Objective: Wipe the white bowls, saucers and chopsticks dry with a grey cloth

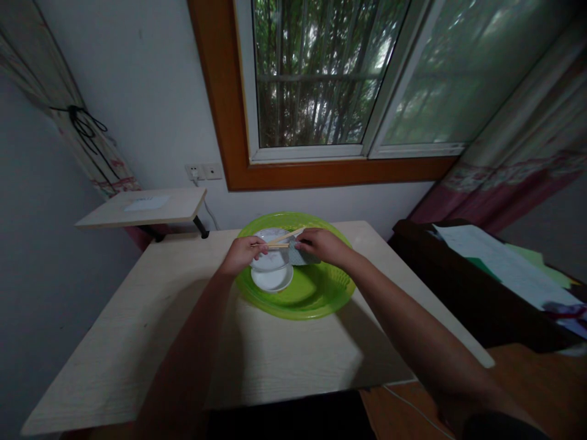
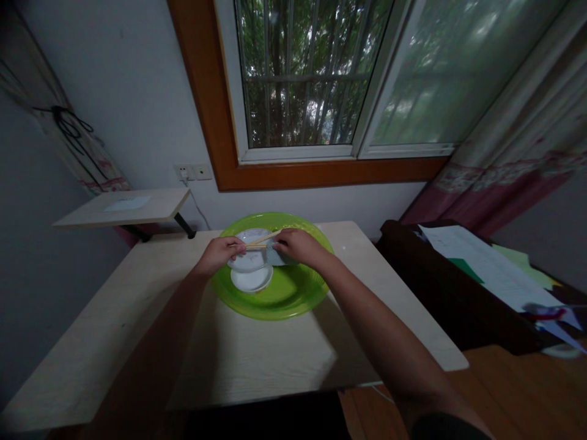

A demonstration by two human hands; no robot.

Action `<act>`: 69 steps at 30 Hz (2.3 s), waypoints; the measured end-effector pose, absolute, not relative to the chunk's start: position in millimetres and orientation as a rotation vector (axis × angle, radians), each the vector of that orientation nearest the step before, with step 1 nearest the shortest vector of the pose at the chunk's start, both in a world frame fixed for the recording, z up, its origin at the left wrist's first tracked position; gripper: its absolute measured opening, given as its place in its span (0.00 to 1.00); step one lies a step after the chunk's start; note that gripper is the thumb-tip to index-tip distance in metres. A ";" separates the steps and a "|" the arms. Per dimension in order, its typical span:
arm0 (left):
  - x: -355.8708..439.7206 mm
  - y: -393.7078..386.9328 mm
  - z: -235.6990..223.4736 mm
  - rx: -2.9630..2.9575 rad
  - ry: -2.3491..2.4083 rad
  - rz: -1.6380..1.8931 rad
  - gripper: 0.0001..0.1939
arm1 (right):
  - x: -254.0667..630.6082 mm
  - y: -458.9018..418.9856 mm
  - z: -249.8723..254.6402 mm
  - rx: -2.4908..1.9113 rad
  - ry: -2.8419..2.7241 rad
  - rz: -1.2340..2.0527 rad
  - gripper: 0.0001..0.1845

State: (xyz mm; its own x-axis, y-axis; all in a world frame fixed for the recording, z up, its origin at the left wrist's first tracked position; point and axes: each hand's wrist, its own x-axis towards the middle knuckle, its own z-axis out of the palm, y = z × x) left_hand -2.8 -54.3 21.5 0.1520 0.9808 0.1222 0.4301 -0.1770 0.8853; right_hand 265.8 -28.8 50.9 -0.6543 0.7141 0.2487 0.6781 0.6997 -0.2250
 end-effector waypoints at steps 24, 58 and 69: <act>-7.9 -51.1 17.7 1.710 1.376 0.969 0.13 | 287.5 -22.0 45.2 -1.096 -2.568 0.293 0.13; -8.4 -47.0 16.3 1.702 1.317 0.952 0.13 | 294.0 -19.6 40.3 -1.119 -2.498 0.403 0.13; -8.0 -42.0 10.6 1.615 1.371 1.061 0.14 | 324.9 -16.2 43.6 -1.407 -2.203 0.605 0.15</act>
State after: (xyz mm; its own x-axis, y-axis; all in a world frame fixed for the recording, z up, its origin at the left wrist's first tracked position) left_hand -8.0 -42.0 10.6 0.0810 0.9894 0.1204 0.3646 -0.1418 0.9203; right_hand 324.9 -16.2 43.6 -0.3747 0.9166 0.1393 0.7170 0.3818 -0.5832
